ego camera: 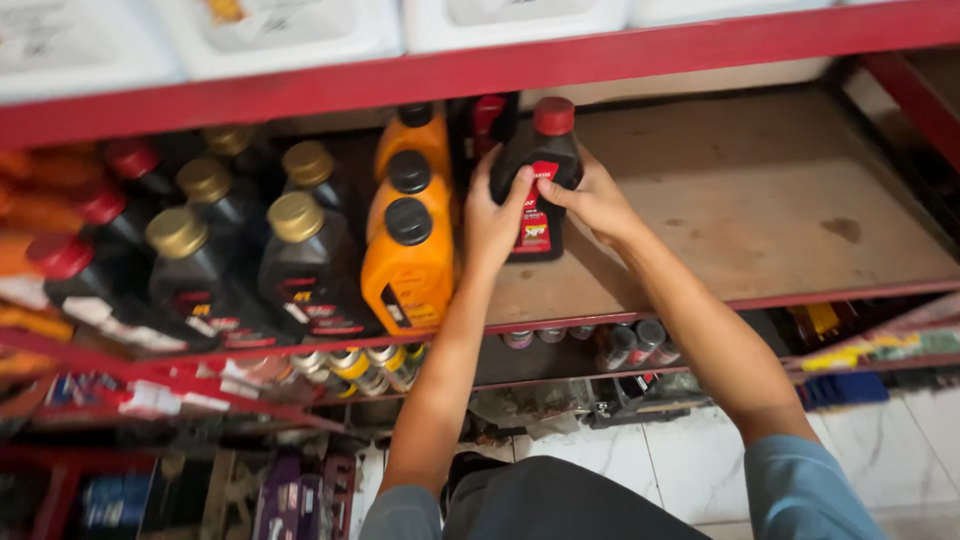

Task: The person repeatedly picks up bottles of motor oil from a red shelf and places them onto a glass display counter. They handle various bottle types, including black, orange, and blue containers, moving them one by one to arrange them in rows on the counter.

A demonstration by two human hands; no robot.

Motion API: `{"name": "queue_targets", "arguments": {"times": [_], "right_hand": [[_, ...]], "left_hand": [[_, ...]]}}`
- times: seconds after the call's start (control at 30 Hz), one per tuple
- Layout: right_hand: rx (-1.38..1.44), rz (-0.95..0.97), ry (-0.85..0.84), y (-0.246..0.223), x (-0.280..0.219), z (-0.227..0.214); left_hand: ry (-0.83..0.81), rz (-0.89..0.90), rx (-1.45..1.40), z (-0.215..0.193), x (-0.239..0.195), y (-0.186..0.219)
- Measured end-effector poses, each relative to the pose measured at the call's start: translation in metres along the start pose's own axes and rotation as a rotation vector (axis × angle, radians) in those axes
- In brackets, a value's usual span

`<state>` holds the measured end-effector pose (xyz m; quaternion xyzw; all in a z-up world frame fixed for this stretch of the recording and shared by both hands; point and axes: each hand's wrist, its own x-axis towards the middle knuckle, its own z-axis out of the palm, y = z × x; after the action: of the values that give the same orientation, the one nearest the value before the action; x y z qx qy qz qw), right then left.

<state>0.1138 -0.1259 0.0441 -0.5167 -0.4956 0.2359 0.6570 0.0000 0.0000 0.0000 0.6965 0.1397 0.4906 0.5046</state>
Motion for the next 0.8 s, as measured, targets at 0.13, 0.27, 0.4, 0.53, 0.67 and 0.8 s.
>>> {"name": "queue_targets", "arguments": {"times": [0.13,0.27,0.4,0.53,0.67,0.8], "right_hand": [[0.105,0.223,0.290,-0.007,-0.024,-0.009],[-0.026,0.211,0.474,-0.027,-0.060,-0.002],[-0.204,0.188,0.565,-0.051,-0.109,0.017],[-0.251,0.189,0.623,-0.063,-0.168,0.046],[-0.309,0.264,0.691,-0.073,-0.223,0.081],[-0.275,0.311,0.787,-0.083,-0.268,0.121]], "left_hand": [[-0.213,-0.301,-0.186,0.005,-0.016,0.018],[-0.399,-0.335,-0.220,0.004,-0.039,0.037],[-0.554,-0.229,-0.249,-0.008,-0.067,0.055],[-0.713,-0.271,-0.409,-0.021,-0.099,0.061],[-0.883,-0.332,-0.531,-0.031,-0.126,0.059],[-1.034,-0.365,-0.665,-0.032,-0.154,0.052]]}}
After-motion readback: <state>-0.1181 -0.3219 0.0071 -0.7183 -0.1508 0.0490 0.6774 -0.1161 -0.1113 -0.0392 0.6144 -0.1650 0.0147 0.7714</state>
